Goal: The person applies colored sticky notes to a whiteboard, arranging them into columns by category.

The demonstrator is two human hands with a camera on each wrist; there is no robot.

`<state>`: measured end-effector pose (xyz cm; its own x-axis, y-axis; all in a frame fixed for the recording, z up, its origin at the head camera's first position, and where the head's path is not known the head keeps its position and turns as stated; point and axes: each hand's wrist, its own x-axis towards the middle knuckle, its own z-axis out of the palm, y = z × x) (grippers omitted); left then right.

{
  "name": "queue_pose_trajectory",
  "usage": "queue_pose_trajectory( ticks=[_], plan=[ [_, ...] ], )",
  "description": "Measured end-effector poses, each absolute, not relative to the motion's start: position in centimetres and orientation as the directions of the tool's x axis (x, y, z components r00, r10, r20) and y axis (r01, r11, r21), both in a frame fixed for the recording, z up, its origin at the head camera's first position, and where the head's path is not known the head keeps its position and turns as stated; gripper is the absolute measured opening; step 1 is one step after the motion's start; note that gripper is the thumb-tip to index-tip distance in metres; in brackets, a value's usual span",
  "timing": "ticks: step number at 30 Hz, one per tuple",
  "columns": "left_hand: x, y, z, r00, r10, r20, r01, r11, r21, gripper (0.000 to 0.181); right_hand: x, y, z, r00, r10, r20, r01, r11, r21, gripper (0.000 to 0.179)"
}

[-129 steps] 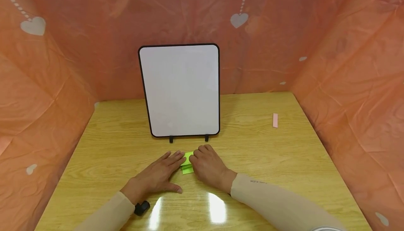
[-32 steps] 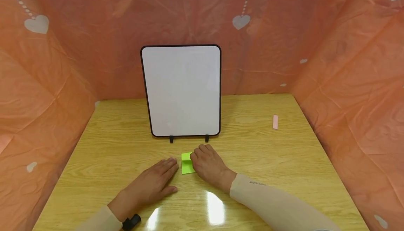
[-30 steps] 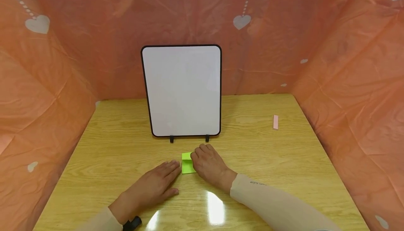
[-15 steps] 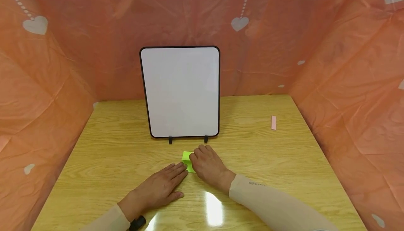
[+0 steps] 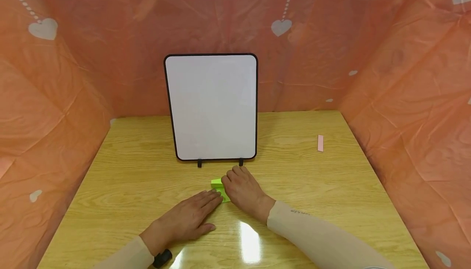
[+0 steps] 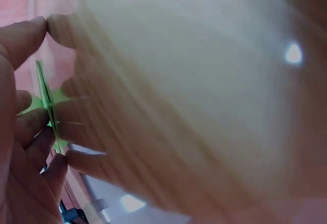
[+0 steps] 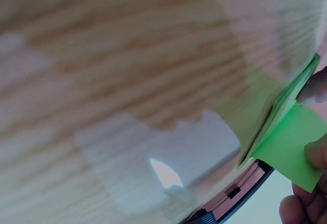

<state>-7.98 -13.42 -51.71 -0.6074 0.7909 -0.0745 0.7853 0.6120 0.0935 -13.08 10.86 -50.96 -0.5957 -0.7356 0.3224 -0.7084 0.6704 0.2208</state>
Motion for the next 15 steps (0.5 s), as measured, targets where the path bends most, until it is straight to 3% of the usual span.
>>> queue_pose_trajectory(
  ticks=[15],
  plan=[
    [-8.4, -13.6, -51.8, -0.574, 0.816, -0.059, 0.808, 0.577, 0.119, 0.07, -14.3, 11.1, -50.5, -0.607, -0.722, 0.331, -0.698, 0.684, 0.212, 0.014]
  ],
)
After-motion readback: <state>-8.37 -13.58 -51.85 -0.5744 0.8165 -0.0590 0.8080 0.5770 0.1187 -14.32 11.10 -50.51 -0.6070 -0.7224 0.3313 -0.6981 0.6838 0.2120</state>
